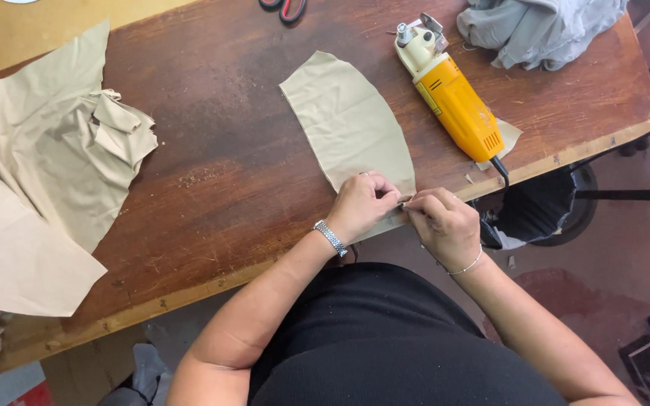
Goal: Marking fabric with a ruler and template before cutting out garment pieces using an electric rotary cutter.
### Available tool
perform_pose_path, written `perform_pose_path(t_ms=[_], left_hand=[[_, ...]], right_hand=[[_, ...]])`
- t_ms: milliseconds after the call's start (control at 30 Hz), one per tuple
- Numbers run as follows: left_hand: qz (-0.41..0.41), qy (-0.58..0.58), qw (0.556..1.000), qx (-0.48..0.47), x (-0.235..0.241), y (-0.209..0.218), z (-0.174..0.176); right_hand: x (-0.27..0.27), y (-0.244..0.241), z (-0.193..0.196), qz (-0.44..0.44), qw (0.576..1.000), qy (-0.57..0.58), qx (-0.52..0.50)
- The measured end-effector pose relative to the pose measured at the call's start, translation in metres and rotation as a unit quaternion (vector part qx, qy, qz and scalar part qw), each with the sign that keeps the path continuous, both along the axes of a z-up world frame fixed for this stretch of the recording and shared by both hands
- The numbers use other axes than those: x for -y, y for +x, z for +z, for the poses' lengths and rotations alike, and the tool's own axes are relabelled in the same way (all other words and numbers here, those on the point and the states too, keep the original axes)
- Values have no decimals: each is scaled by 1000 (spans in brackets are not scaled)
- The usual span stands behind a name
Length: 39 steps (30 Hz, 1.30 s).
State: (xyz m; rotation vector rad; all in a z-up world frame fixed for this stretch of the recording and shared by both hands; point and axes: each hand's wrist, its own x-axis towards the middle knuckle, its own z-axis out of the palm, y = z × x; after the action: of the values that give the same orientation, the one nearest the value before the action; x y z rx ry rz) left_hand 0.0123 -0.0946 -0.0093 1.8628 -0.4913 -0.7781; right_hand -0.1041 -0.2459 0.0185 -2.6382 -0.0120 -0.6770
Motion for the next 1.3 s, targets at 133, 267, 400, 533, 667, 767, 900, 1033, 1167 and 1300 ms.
perform_pose_path(t_ms=[133,267,400,533,667,767,900,1033,1167,1300], left_hand=[[18,15,1000,3,0,4,-1],[-32,-11,998,44,-9,0,16],[-26,-4,997,74,-8,0,-1],[-74,-11,988,132,-8,-11,24],[-46,11,988,147,0,-8,-10],[73,-29,993,86,-4,20,-9],[243,-92,943,206,-30,100,24],[216,-157,906,328,-56,143,120],[204,-84,889,402,-70,149,173],[188,-10,865,465,-80,149,214]], right_hand=[[0,-5,-2,-5,998,-60,23],[-2,-3,1,-19,997,-53,43],[-1,-2,9,11,998,-54,43],[3,-9,0,10,997,-64,36],[0,-5,6,26,998,-49,37],[6,-7,-2,36,998,-49,26],[10,-6,-6,37,997,-62,9],[6,-8,2,73,997,-16,-33],[13,-3,-11,47,996,-6,-70],[13,1,-3,58,993,-27,-94]])
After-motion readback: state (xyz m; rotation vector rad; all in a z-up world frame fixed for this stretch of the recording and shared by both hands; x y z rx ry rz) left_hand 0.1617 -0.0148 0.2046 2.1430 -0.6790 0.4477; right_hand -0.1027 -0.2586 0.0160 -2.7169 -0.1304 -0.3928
